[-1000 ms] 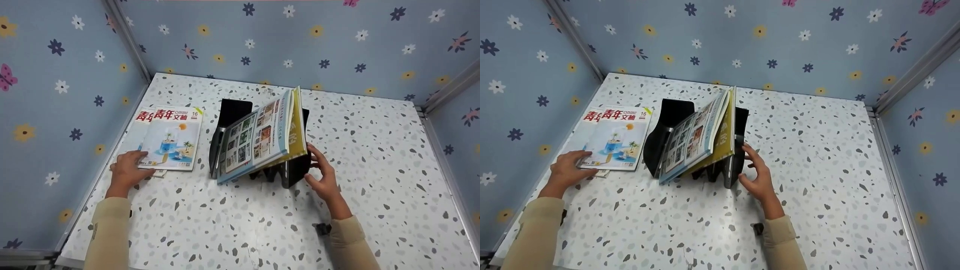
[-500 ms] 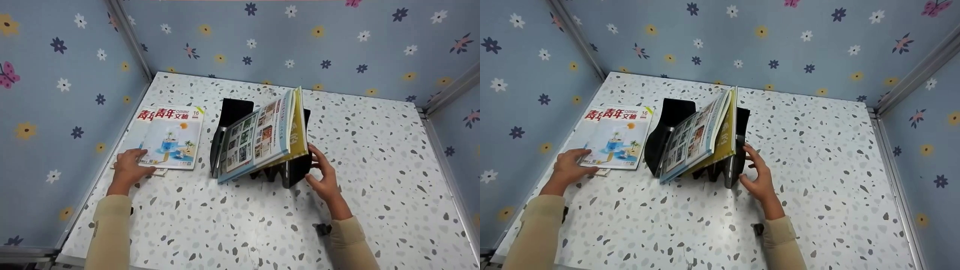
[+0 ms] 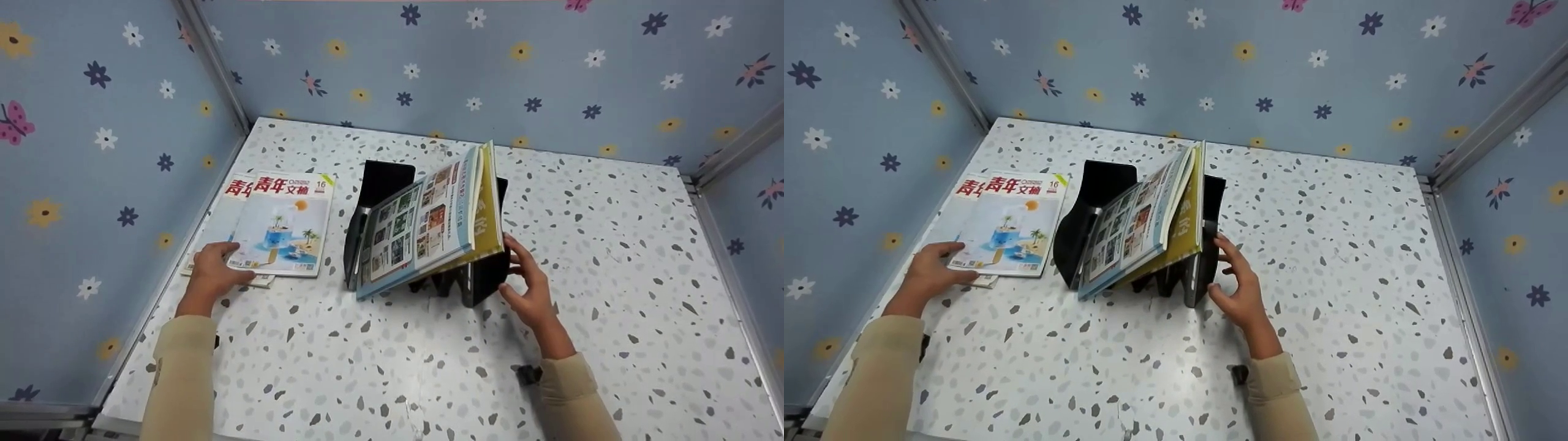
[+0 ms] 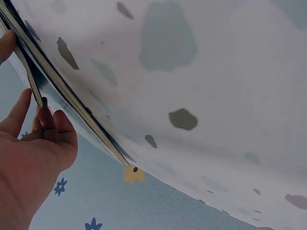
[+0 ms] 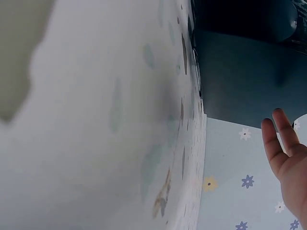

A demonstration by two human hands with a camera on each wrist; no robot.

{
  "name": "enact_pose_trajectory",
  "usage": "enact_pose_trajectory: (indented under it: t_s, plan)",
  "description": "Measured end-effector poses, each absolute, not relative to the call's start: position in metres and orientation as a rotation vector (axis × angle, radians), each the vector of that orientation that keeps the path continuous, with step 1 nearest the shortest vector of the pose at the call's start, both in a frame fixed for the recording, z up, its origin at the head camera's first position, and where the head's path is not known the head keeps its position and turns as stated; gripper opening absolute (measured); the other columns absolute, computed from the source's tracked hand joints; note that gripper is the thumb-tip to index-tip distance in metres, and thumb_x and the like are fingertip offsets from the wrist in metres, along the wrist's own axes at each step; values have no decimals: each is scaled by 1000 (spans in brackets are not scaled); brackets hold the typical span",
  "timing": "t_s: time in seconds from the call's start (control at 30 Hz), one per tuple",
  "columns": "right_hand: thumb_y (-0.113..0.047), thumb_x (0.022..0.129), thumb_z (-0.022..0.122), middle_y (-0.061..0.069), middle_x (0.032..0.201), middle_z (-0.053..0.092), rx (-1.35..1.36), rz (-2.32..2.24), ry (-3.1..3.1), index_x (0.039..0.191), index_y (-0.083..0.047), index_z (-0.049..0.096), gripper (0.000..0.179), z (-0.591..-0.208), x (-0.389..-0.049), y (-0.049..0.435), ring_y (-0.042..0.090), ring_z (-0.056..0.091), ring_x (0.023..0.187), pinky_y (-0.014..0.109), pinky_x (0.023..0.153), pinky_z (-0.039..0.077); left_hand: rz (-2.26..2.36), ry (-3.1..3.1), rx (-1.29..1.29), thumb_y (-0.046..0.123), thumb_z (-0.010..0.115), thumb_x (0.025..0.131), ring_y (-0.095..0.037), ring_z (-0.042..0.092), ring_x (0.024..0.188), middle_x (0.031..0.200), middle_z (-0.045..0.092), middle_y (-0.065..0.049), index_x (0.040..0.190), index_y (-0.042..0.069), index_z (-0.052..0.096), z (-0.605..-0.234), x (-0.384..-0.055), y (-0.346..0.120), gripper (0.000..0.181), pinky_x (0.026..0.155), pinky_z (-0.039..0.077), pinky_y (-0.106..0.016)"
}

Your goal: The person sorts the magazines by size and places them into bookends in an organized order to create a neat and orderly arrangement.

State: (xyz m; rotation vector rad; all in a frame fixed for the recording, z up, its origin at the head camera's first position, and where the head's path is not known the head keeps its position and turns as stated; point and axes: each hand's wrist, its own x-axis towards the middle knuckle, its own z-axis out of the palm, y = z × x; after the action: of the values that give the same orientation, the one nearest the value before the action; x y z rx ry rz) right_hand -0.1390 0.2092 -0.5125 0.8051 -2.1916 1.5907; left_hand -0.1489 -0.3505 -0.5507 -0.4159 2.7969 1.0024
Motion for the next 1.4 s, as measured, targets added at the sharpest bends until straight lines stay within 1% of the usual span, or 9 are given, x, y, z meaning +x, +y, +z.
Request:
enact_pose_trajectory:
  t_s: [0.17,0.33,0.5,0.6,0.73,0.93,1.1,1.23,1.4]
  plan:
    - [1,69,55,26,134,35,814,1590,-2184,130,10,32,65,-513,-139,209,34,50,103,36,74,43,1017,2802,-378,32,73,66,-42,25,123,136,26,-22,134,4,34,-550,-149,-350,84,96,26,-53]
    - [-1,71,55,27,134,33,830,1578,-2178,129,11,32,63,-514,-139,209,27,51,104,30,76,43,988,2852,-334,30,74,64,-41,26,122,134,26,-23,132,2,34,-551,-153,-350,84,98,24,-52]
    - [1,69,54,25,135,34,812,1588,-2184,129,10,32,65,-514,-140,209,24,51,105,28,76,43,980,2803,-348,49,68,66,-41,23,126,139,23,-22,139,8,22,-550,-156,-349,96,98,23,-54]
    - [2,67,54,22,135,35,800,1594,-2192,130,9,32,67,-514,-140,209,24,51,105,27,76,43,1050,2785,-375,53,56,75,-41,24,126,140,24,-22,141,11,17,-548,-156,-347,87,96,25,-55]
    - [0,68,55,19,136,35,800,1592,-2195,130,9,32,67,-514,-140,209,26,50,105,28,76,43,1196,2768,-442,42,46,85,-40,30,122,135,32,-23,140,11,21,-545,-157,-345,67,91,32,-53]
    - [-2,69,55,20,136,35,808,1582,-2189,130,9,32,66,-514,-140,210,27,50,106,29,76,43,1305,2694,-507,39,48,85,-33,48,105,125,42,-19,137,13,28,-545,-157,-342,61,76,44,-41]
    - [-1,69,55,21,135,36,800,1573,-2196,130,9,33,66,-514,-140,210,24,50,106,29,76,43,1391,2639,-532,35,49,85,-27,54,94,119,46,-17,135,12,30,-549,-155,-339,57,68,46,-33]
    - [-1,69,54,21,136,35,801,1572,-2199,130,9,32,65,-514,-140,210,25,50,106,29,76,43,1363,2684,-548,39,48,85,-20,53,79,107,49,-14,134,11,28,-553,-156,-337,60,63,43,-31]
    - [-2,70,54,21,136,35,799,1568,-2201,130,9,32,65,-515,-140,210,25,50,106,28,76,43,1355,2707,-605,49,49,81,-16,44,60,82,47,-4,136,17,25,-556,-159,-333,67,54,38,-33]
